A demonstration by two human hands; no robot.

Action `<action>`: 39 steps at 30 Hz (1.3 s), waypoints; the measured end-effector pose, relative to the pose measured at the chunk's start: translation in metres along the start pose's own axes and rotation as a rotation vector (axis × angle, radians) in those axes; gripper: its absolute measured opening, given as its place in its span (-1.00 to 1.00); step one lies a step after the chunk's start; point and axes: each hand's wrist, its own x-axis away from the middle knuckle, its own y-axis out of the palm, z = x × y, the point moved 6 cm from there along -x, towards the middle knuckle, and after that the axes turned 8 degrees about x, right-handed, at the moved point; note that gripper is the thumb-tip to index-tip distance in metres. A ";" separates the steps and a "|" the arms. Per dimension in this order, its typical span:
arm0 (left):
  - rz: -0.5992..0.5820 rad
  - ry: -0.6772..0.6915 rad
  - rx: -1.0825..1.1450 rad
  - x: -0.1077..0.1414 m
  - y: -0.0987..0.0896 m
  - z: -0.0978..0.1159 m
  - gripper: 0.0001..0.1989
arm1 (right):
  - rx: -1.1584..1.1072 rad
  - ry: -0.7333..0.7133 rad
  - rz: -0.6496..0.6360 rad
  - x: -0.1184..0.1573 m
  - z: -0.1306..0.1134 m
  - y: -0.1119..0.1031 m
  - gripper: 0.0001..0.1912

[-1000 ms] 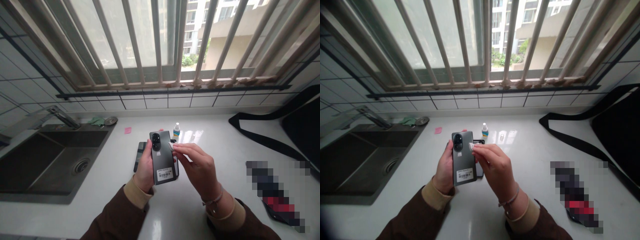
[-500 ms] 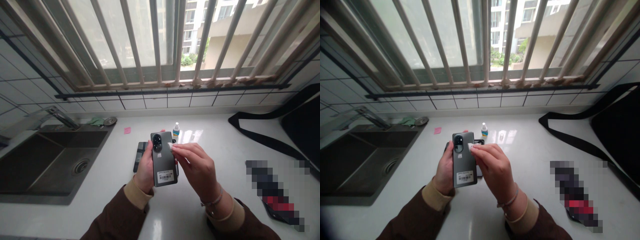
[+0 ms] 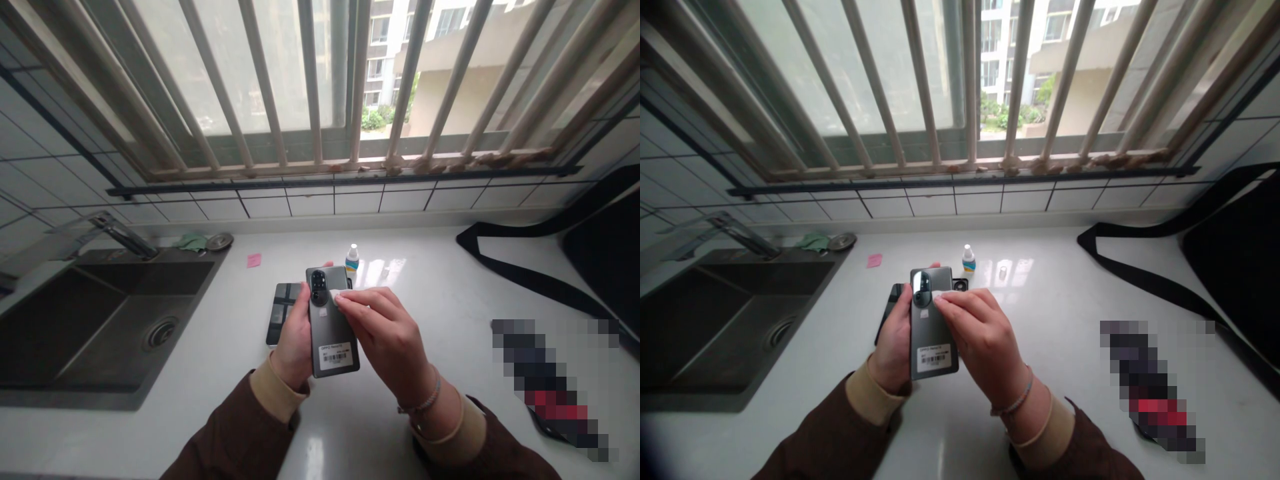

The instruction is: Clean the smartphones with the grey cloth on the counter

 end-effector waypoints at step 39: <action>-0.114 0.026 -0.337 -0.006 -0.019 -0.016 -0.40 | 0.075 -0.022 -0.087 0.005 0.002 0.014 -0.64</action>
